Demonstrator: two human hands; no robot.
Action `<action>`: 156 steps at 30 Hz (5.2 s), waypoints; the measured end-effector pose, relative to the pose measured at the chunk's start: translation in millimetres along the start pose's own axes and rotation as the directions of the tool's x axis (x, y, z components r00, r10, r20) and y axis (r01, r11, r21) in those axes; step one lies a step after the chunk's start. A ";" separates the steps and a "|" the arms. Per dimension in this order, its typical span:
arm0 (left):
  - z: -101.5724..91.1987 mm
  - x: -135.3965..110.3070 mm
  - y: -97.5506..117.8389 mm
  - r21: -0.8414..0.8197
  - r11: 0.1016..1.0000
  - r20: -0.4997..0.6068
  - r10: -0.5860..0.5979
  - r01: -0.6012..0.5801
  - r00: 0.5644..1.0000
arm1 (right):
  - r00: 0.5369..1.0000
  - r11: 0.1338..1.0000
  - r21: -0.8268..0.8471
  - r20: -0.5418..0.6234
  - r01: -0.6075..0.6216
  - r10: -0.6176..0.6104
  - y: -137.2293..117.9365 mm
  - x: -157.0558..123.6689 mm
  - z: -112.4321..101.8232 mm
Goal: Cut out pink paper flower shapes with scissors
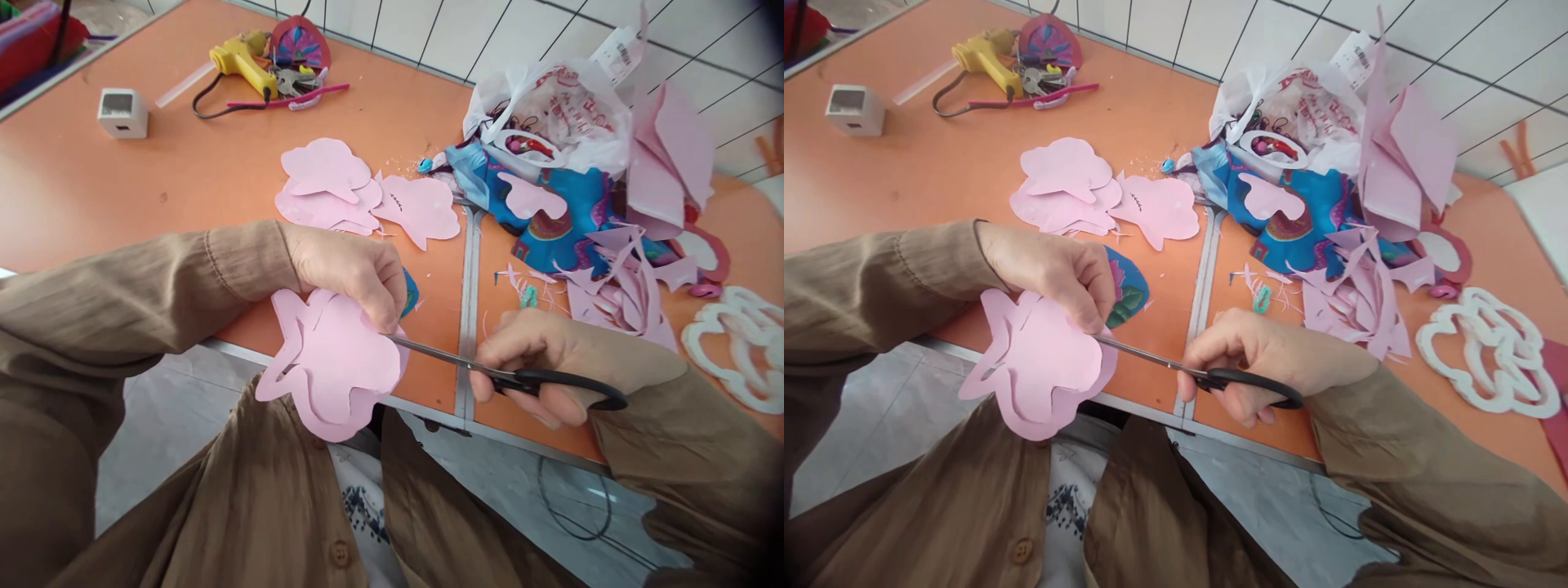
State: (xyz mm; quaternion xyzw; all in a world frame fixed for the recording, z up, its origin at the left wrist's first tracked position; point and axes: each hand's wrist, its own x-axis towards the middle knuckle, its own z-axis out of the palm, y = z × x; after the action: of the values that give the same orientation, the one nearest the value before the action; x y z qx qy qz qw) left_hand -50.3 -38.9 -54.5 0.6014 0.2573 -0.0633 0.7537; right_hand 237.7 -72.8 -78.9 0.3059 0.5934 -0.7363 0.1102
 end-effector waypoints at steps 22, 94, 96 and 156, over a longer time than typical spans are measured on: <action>0.1 -0.1 0.7 -0.006 1.000 0.004 0.021 -0.021 1.000 | 0.996 1.000 0.010 0.089 -0.011 0.010 -5.0 3.8 -0.4; 3.9 1.9 1.7 -0.005 1.000 -0.002 0.021 -0.021 1.000 | 0.990 0.999 -0.024 -0.136 -0.049 0.045 -21.1 2.1 15.4; 3.6 1.8 1.2 0.005 1.000 0.003 0.018 -0.018 1.000 | 0.989 0.998 -0.019 -0.133 -0.061 0.058 -22.1 2.3 15.6; -9.6 -14.6 5.2 0.317 0.927 -0.416 0.326 -0.200 0.849 | 0.677 0.896 -0.441 -0.642 0.057 -0.359 -16.6 -11.7 32.7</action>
State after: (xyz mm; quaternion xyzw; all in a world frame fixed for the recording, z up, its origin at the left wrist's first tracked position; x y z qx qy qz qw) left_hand -63.8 -31.6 -44.6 0.7229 0.3328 0.1527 0.5859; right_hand 227.7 -101.5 -55.2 0.4662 0.7533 -0.4372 -0.1551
